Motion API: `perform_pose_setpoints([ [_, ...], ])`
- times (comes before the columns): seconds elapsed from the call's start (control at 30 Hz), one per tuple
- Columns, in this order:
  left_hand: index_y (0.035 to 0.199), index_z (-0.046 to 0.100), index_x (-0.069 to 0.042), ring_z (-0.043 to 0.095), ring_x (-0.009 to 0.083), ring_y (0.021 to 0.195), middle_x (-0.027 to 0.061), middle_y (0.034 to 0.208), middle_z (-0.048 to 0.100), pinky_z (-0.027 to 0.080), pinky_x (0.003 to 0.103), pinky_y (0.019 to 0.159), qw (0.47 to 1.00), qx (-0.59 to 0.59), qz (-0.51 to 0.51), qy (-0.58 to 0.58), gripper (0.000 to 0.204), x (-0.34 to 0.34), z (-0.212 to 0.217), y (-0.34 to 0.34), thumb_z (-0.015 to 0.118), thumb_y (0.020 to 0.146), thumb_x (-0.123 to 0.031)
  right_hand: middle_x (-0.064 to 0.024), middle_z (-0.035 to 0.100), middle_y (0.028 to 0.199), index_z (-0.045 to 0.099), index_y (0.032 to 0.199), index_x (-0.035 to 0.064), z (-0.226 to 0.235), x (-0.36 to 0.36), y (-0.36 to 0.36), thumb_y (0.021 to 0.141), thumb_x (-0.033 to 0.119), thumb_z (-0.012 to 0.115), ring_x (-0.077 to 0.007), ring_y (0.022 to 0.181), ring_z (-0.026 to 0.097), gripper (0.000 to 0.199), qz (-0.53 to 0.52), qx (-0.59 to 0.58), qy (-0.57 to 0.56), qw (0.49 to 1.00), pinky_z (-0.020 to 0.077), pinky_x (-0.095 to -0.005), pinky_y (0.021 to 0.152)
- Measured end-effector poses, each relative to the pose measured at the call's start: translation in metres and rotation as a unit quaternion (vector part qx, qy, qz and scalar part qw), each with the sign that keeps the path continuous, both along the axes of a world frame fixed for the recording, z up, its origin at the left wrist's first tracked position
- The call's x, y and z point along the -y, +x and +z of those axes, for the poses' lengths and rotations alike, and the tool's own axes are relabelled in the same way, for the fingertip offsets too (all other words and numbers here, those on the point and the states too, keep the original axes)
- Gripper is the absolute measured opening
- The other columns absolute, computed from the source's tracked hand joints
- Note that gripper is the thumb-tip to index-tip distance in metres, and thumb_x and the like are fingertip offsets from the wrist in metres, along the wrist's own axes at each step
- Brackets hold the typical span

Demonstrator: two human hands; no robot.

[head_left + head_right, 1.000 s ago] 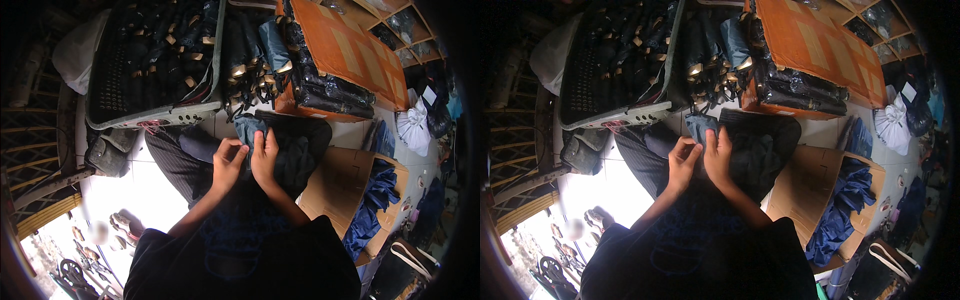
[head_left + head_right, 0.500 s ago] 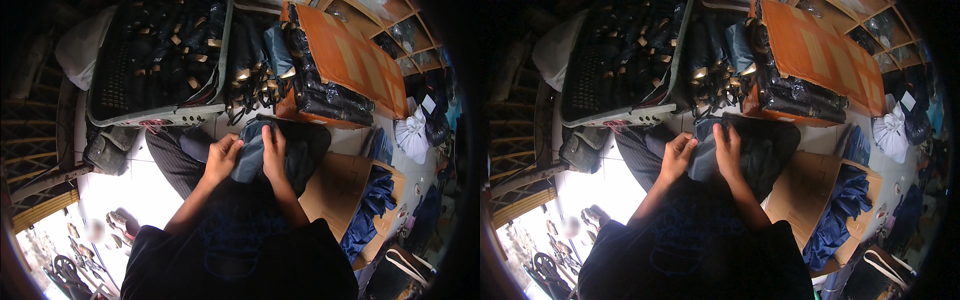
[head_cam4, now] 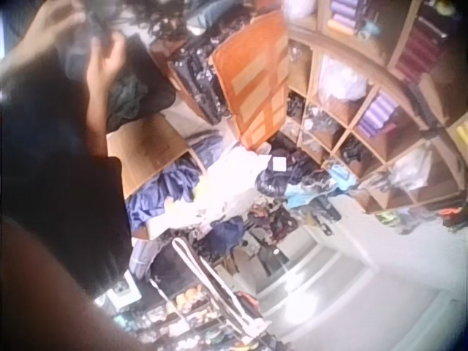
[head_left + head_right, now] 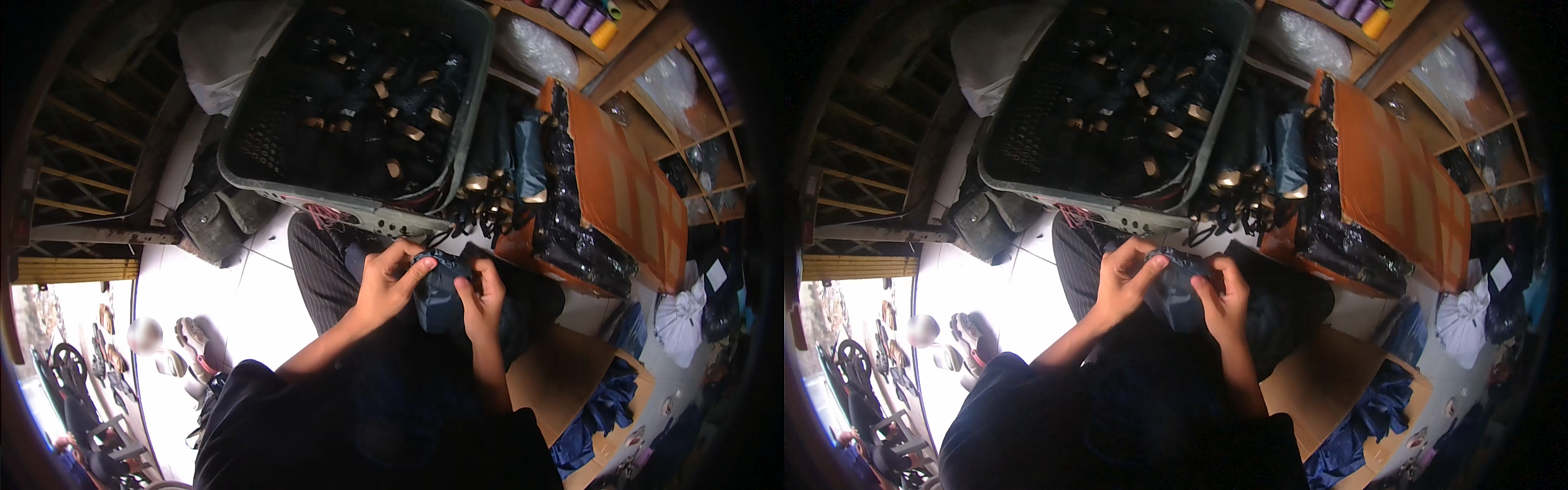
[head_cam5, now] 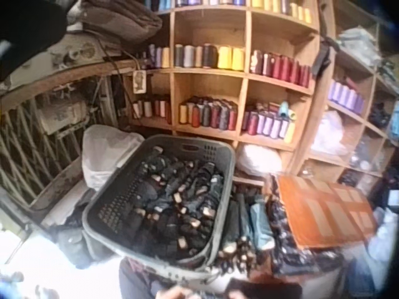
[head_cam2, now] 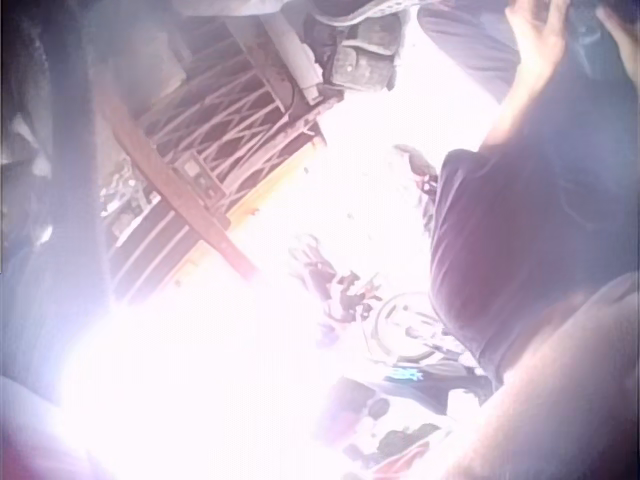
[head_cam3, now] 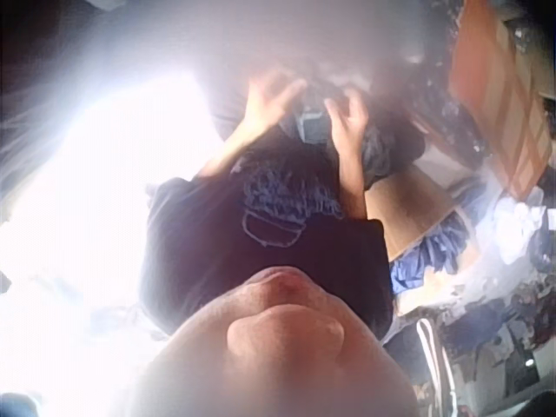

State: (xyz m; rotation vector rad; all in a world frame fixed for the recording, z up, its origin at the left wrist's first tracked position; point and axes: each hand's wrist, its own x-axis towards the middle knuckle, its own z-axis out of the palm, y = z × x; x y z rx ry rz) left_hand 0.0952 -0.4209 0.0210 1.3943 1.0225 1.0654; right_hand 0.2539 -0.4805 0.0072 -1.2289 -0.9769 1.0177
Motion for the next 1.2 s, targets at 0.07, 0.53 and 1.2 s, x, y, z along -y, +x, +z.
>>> perform_pose_setpoints([
  [0.07, 0.089, 0.064, 0.002, 0.062, 0.0083, 0.066, 0.0083, 0.070, 0.066, 0.047, 0.023, 0.060, 1.000, 0.013, -0.006, 0.011, 0.014, -0.005, 0.021, -0.005, 0.071, 0.085, -0.009, -0.0024, 0.060, 0.093, 0.057, 0.104, -0.0016, 0.015, -0.003, -0.008, 0.087, 0.006, 0.067, -0.0062, 0.083, 0.054, 0.021, 0.050, -0.063, 0.035, 0.996, 0.0447, -0.0207, 0.073],
  [0.53, 0.117, 0.065, -0.009, 0.056, 0.0311, 0.118, 0.0162, 0.122, 0.061, 0.043, 0.042, 0.100, 0.699, -0.699, -0.148, 0.044, 0.080, -0.259, -0.014, -0.073, 0.065, 0.067, -0.071, 0.0002, 0.061, 0.103, 0.057, 0.119, -0.0040, 0.004, 0.009, 0.007, 0.094, 0.006, 0.053, -0.0048, 0.093, 0.052, 0.027, -0.006, 0.019, -0.069, 0.997, 0.0391, -0.0191, 0.085],
  [1.2, 0.099, 0.054, -0.003, 0.057, 0.0380, 0.104, 0.0173, 0.114, 0.057, 0.049, 0.045, 0.082, 0.772, -0.243, -0.033, 0.587, 0.041, -0.119, 0.097, -0.026, 0.075, 0.064, -0.009, -0.0036, 0.058, 0.108, 0.050, 0.131, 0.0052, -0.010, 0.019, 0.033, 0.097, 0.033, 0.053, -0.0089, 0.082, 0.053, 0.044, -0.010, -0.204, -0.117, 0.972, 0.0518, -0.0263, 0.060],
])
